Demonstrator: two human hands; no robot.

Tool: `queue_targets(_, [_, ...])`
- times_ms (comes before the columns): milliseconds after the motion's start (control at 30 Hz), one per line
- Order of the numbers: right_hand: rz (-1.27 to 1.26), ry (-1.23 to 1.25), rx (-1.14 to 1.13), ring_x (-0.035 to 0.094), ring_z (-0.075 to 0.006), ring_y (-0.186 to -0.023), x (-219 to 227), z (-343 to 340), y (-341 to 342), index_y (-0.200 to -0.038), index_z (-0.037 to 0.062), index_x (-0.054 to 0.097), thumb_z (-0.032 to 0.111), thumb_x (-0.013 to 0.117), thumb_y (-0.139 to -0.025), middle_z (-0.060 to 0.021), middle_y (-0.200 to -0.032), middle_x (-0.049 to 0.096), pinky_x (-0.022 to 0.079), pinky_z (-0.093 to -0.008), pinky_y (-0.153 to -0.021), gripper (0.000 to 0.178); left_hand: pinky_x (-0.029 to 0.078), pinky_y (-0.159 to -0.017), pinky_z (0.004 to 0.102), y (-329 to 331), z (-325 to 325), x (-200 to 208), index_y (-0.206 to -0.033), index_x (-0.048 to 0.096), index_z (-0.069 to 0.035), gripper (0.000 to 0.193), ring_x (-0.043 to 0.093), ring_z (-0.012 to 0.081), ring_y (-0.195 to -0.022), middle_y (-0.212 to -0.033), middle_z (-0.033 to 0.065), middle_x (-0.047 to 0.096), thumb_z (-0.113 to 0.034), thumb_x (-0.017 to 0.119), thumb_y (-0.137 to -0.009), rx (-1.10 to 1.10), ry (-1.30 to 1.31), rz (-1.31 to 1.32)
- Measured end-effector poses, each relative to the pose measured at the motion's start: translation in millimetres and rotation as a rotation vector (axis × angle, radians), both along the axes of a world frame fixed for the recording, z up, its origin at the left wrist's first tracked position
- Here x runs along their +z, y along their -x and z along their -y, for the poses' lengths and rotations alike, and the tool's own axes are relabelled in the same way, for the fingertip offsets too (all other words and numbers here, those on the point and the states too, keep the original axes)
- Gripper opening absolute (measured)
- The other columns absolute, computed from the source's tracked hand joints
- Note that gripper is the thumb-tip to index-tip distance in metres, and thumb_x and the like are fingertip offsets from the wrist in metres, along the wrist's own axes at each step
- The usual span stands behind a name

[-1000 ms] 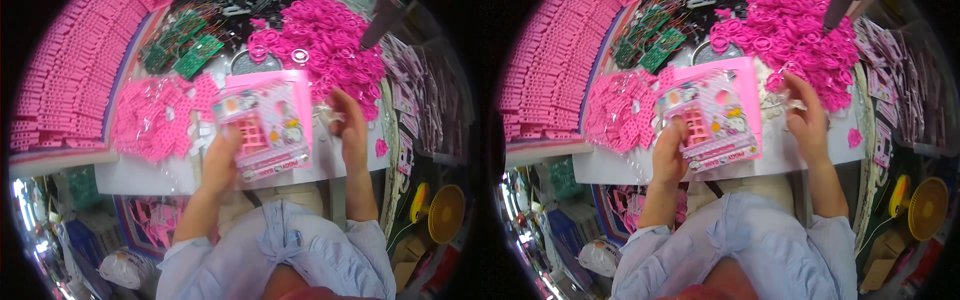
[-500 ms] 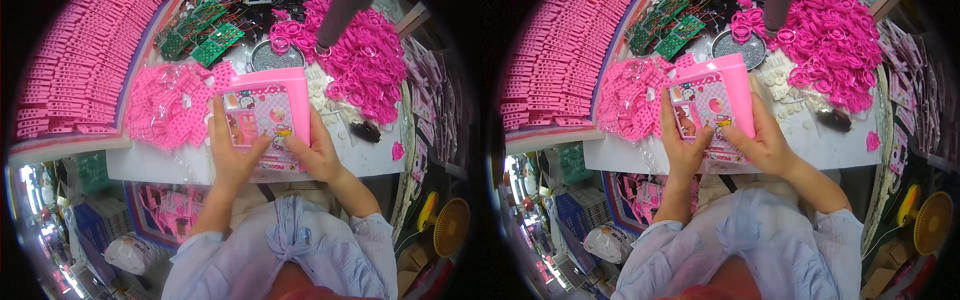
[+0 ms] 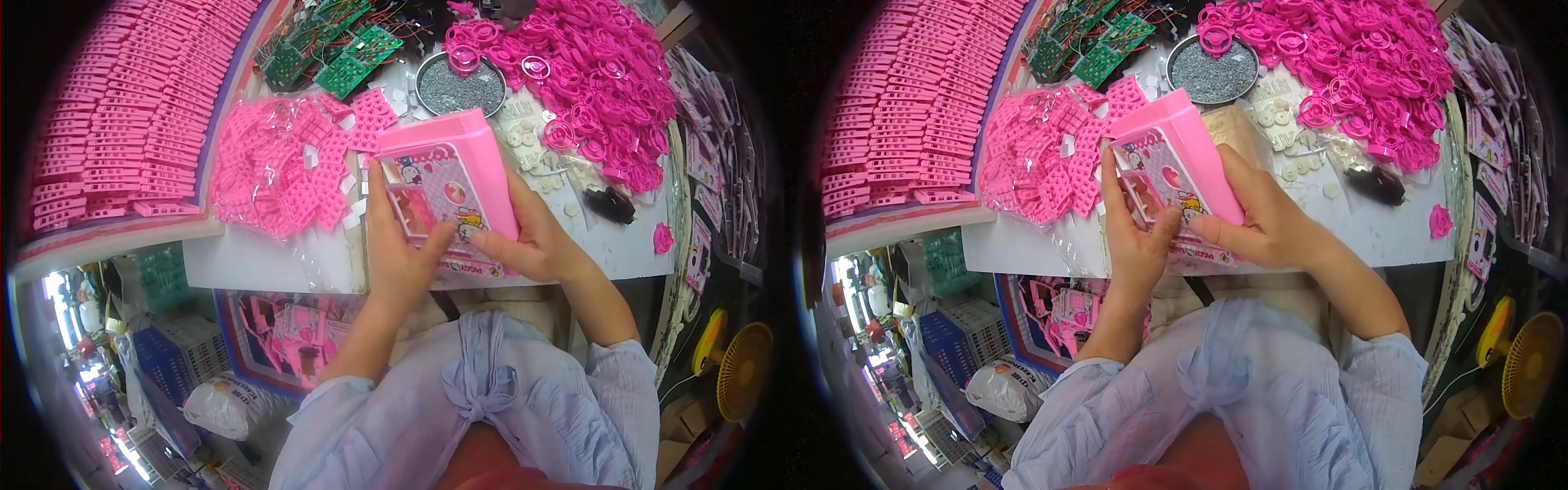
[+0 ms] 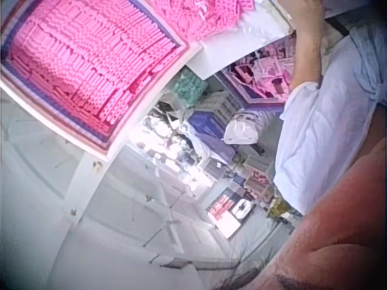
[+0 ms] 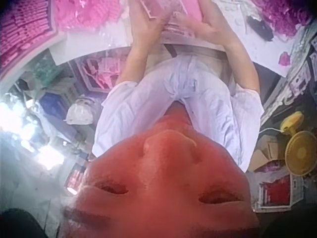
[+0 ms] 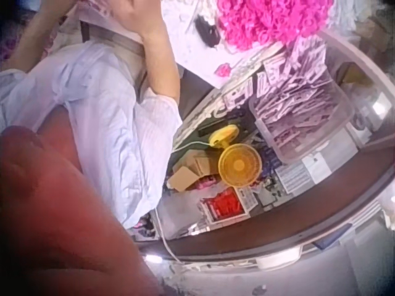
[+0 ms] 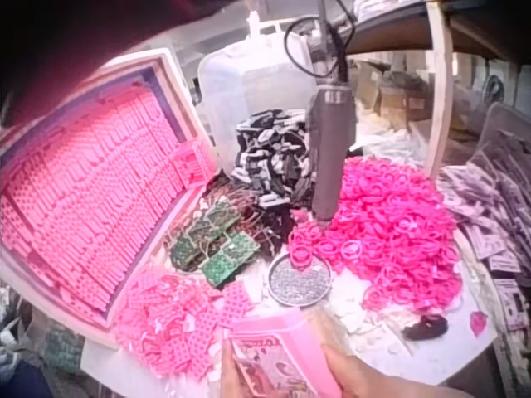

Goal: Assembling a pink plastic toy piggy bank by installing internal electronic components and screwing the backplate into place.

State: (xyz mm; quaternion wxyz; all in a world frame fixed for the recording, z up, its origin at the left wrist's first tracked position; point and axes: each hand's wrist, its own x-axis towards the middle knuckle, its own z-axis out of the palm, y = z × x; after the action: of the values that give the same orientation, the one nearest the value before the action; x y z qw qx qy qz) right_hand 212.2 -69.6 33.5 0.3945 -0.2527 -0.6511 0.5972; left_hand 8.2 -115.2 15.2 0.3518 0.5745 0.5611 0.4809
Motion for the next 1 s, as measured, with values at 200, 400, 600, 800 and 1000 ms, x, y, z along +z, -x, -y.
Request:
queue_targets(200, [-0.062, 0.312, -0.005, 0.062, -0.0193, -0.114, 17.4, 2.6, -1.3, -0.147, -0.0013, 0.042, 0.008, 0.076, -0.089, -0.011, -0.13, 0.062, 0.053, -0.0348, -0.095, 0.068, 0.054, -0.08, 0.0256, 23.7, -23.1, 8.9, -0.142, 0.043, 0.001, 0.045, 0.065, 0.0163, -0.103, -0.125, 0.0115, 0.061, -0.018, 0.057, -0.104, 0.147, 0.214, 0.63])
queue_targets(400, [-0.107, 0.627, 0.068, 0.067, -0.0164, -0.108, -12.0, 10.8, -15.6, -0.141, -0.0047, 0.048, 0.0, 0.075, -0.088, -0.0106, -0.127, 0.065, 0.057, -0.0306, -0.09, 0.059, 0.053, -0.073, 0.0239, 19.8, -27.7, 0.1, -0.12, 0.058, -0.003, 0.029, 0.063, 0.0062, -0.084, -0.099, 0.0008, 0.066, -0.028, 0.047, -0.11, 0.237, 0.052, 0.587])
queue_targets(600, [-0.135, 0.546, -0.039, 0.068, -0.014, -0.102, -11.2, 10.0, -23.9, -0.134, -0.0046, 0.053, 0.002, 0.073, -0.09, -0.0099, -0.121, 0.067, 0.059, -0.0279, -0.082, 0.049, 0.042, -0.062, 0.0218, 19.6, -11.0, 14.3, -0.11, 0.057, -0.003, 0.03, 0.049, 0.0026, -0.074, -0.09, -0.0018, 0.061, -0.031, 0.046, -0.11, 0.169, 0.314, 0.671])
queue_targets(800, [-0.128, 0.559, -0.119, 0.068, -0.012, -0.094, -7.6, 25.1, -6.4, -0.129, -0.0028, 0.056, 0.007, 0.073, -0.091, -0.0085, -0.116, 0.068, 0.058, -0.026, -0.073, 0.042, 0.038, -0.059, 0.0265, 12.6, -10.9, -18.6, -0.091, 0.051, -0.003, 0.03, 0.043, 0.0049, -0.07, -0.075, -0.002, 0.051, -0.025, 0.045, -0.11, 0.275, -0.124, 0.25])
queue_targets(1000, [-0.071, 0.536, -0.093, 0.066, -0.0116, -0.088, -12.3, 18.4, -15.9, -0.129, -0.0022, 0.057, 0.006, 0.074, -0.089, -0.0075, -0.112, 0.068, 0.054, -0.0249, -0.064, 0.044, 0.038, -0.062, 0.0265, 23.7, -18.4, -19.7, -0.09, 0.052, -0.002, 0.031, 0.045, 0.0069, -0.072, -0.078, 0.0001, 0.053, -0.026, 0.047, -0.109, 0.146, -0.171, 0.23])
